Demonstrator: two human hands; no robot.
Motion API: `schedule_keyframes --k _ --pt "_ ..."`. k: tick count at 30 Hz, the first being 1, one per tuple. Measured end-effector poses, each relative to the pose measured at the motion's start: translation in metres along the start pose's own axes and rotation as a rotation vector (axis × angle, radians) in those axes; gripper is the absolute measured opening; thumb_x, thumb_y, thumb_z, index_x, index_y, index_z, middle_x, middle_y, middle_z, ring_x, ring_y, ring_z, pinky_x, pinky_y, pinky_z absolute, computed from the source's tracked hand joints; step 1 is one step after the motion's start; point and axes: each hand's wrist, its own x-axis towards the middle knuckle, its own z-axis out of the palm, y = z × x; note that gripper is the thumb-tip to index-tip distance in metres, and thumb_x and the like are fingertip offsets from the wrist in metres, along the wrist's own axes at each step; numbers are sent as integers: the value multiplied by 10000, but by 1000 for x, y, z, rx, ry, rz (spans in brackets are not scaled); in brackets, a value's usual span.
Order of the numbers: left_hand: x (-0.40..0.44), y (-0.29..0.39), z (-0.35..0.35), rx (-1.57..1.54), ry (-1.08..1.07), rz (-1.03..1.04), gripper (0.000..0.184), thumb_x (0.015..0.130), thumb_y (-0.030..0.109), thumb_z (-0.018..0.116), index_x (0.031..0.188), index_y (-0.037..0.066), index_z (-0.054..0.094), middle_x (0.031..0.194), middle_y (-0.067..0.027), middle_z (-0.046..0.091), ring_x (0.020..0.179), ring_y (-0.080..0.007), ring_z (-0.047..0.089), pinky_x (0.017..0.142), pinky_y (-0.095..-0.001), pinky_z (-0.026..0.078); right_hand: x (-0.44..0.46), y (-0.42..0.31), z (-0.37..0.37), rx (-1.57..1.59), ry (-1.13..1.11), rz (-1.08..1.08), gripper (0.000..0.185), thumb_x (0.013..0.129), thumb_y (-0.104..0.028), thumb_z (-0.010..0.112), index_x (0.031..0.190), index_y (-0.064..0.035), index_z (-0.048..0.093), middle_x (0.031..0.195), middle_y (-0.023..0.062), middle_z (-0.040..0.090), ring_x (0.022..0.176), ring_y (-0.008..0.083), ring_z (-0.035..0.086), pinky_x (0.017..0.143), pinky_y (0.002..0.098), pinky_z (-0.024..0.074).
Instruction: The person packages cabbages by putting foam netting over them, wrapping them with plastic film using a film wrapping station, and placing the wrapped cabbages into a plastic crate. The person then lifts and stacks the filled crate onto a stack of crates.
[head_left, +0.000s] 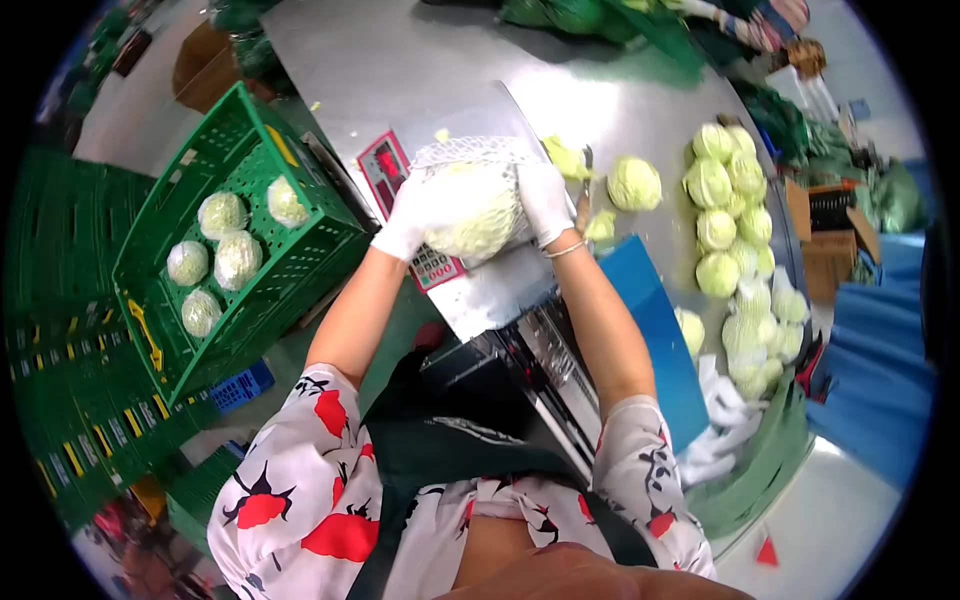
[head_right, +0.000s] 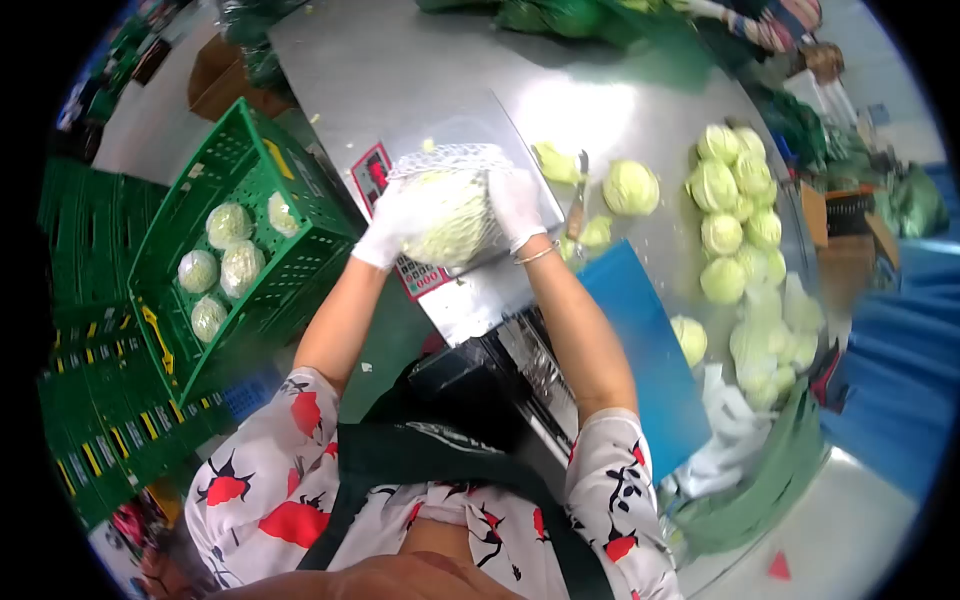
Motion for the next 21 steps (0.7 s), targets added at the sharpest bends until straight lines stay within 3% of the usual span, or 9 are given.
schedule_keyframes --k 1,2,3,6,10,13,17,19,21 --pt "-23 -1 30 -81 -152 -161 464 1031 284 368 1341 -25 522 1328 -211 578 1209 -328 576 1068 -449 441 -12 2 -10 -242 -8 -265 321 947 -126 495 1133 84 653 1026 152 713 934 194 678 831 301 522" --pt "-34 -9 46 -207 -40 -306 472 1031 293 373 1356 -19 512 1344 -201 573 1215 -328 574 1072 -456 436 -24 3 -21 -482 50 -532 269 929 -89 540 1092 75 677 973 113 728 888 180 694 793 293 536" --pt "-48 -21 57 -329 82 -453 481 1032 303 377 1372 -13 503 1359 -191 567 1220 -329 573 1076 -462 432 -44 -9 -35 -80 -45 -288 254 922 -89 562 1079 72 682 963 99 727 883 177 693 787 291 538" --pt "-84 -74 68 -292 30 -453 465 1040 279 368 1354 -38 497 1325 -200 586 1193 -313 590 1065 -427 452 -92 -30 -82 1029 -240 313 202 861 -95 693 976 70 714 890 66 723 782 110 646 706 251 527" --pt "-78 -113 85 -250 -185 -564 462 1037 291 380 1367 -13 493 1331 -196 580 1191 -321 590 1050 -437 464 -173 53 -107 839 -38 600 239 895 -145 699 1062 27 706 918 48 708 825 120 653 722 247 517" --pt "-64 -126 136 13 -53 -673 444 1042 291 359 1335 1 523 1282 -176 610 1149 -303 613 1005 -423 496 -247 60 -135 573 523 495 335 936 -214 660 1189 5 657 1014 63 685 908 130 647 762 264 517" --pt "-43 -213 184 468 -178 -510 341 990 217 474 1174 -28 623 1138 -119 669 1023 -196 646 897 -331 518 -324 21 -164 1030 502 318 564 994 -318 569 1420 28 437 1321 107 552 1208 160 522 1045 302 401" --pt "-38 -256 204 563 -362 -553 283 961 185 510 1078 -23 661 1060 -79 680 972 -157 634 852 -303 503 -353 31 -161 678 658 278 607 971 -290 613 1430 48 403 1357 116 525 1236 170 491 1069 308 376" --pt "-22 -298 192 644 -480 -623 269 923 151 529 1079 -24 660 1061 -81 685 990 -162 636 886 -299 494 -375 49 -153 758 836 282 614 957 -262 631 1423 60 395 1350 127 529 1226 185 497 1069 313 370"
